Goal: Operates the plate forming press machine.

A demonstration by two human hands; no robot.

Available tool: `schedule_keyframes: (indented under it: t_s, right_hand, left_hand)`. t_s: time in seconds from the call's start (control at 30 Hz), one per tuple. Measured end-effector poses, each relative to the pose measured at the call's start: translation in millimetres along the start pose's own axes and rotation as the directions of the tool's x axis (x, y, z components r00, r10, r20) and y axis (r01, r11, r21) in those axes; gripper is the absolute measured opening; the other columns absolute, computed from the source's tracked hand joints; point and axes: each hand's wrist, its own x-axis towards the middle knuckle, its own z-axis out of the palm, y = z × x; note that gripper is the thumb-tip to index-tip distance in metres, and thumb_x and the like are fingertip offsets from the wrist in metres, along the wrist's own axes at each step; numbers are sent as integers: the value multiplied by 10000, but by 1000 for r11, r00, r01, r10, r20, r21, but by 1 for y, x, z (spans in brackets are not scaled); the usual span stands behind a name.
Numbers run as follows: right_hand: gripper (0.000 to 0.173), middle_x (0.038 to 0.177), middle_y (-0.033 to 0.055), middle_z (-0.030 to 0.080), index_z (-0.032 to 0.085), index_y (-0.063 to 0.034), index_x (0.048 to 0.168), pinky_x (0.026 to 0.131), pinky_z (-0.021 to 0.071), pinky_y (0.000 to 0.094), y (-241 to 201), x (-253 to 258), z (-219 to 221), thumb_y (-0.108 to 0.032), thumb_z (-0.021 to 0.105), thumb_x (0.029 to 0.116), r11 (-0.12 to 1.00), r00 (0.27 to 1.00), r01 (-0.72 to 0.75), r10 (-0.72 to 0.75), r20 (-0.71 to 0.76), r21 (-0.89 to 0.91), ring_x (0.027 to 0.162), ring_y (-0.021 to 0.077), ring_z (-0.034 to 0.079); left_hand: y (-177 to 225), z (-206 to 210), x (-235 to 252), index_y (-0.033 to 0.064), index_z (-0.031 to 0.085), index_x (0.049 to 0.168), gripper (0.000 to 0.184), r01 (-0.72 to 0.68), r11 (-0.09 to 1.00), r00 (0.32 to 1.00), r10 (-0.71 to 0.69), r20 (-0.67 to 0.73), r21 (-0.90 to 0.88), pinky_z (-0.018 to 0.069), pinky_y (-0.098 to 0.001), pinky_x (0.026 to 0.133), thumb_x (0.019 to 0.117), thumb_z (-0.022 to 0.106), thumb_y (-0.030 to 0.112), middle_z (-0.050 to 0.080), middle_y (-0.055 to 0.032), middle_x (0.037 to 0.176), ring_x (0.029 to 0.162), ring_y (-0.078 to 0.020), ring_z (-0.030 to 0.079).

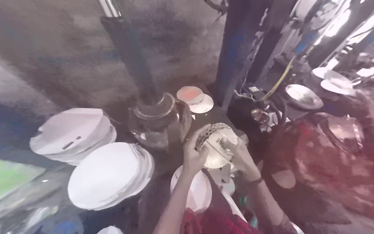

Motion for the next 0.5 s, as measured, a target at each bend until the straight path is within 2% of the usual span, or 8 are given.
schedule_keyframes:
  t_s: [0.07,0.13,0.23,0.3,0.33,0.4,0.47,0.5]
  right_hand:
    - [321,987,29,697,520,53,1296,780,603,222,9,0,9,-32,587,993,984,992,113,-119,-37,-141,840,37,691]
    - [417,1042,88,701,516,102,1357,836,577,218,26,-2,14,-78,581,987,852,948,260,-314,-46,-455,903,51,686]
    - [505,1167,272,710,515,115,1419,828,593,524,41,-10,34,19,602,932,478,871,269,-491,0,-836,931,382,743]
    - [578,1330,259,650,497,81,1458,818,603,537,50,-4,35,43,625,895,358,851,317,-516,97,-878,1009,399,736]
    - [571,1358,258,631,486,73,1469,852,594,540,50,4,31,45,610,912,350,869,326,-476,133,-878,1059,401,720]
    - [475,1264,274,670,533,82,1420,954,553,532,37,33,19,3,584,955,396,911,298,-388,136,-869,1099,400,698]
    - [373,1147,270,689,592,76,1322,966,536,510,21,75,2,-96,600,991,484,923,297,-367,117,-823,1065,366,684]
    - [394,1210,284,661,575,66,1347,1007,514,530,14,95,-6,-131,601,1007,512,933,276,-347,98,-814,1124,382,657]
  left_hand:
    - [-5,-3,9,-81,579,1257,389,111,967,993,-115,-4,-228,529,-270,964,883,507,3,660,-97,1222,1098,-100,634]
    - [-15,-5,16,-52,588,1245,357,249,876,963,-270,8,-413,554,-321,934,931,428,1,670,-114,1219,1072,-151,658]
    - [-18,16,29,-44,587,1208,272,416,821,843,-509,-173,-390,572,-315,811,1018,398,3,666,-122,1088,927,-150,666]
    - [-19,29,40,-39,533,1257,248,491,806,760,-582,-289,-331,541,-316,829,1043,421,15,613,-138,1119,955,-149,625]
    - [-22,33,43,-37,516,1291,271,508,802,737,-594,-323,-315,531,-345,851,1041,420,8,597,-159,1161,989,-174,613]
    - [-23,36,50,8,455,1388,371,527,803,725,-595,-346,-277,519,-388,881,1017,442,-10,561,-180,1273,1074,-216,596]
    - [-22,35,49,62,301,1546,568,531,823,773,-569,-282,-205,452,-458,1053,1015,502,40,427,-199,1506,1316,-277,493]
    - [-20,34,44,81,234,1586,650,524,834,799,-552,-240,-172,391,-485,1118,1010,535,92,331,-195,1587,1411,-300,402]
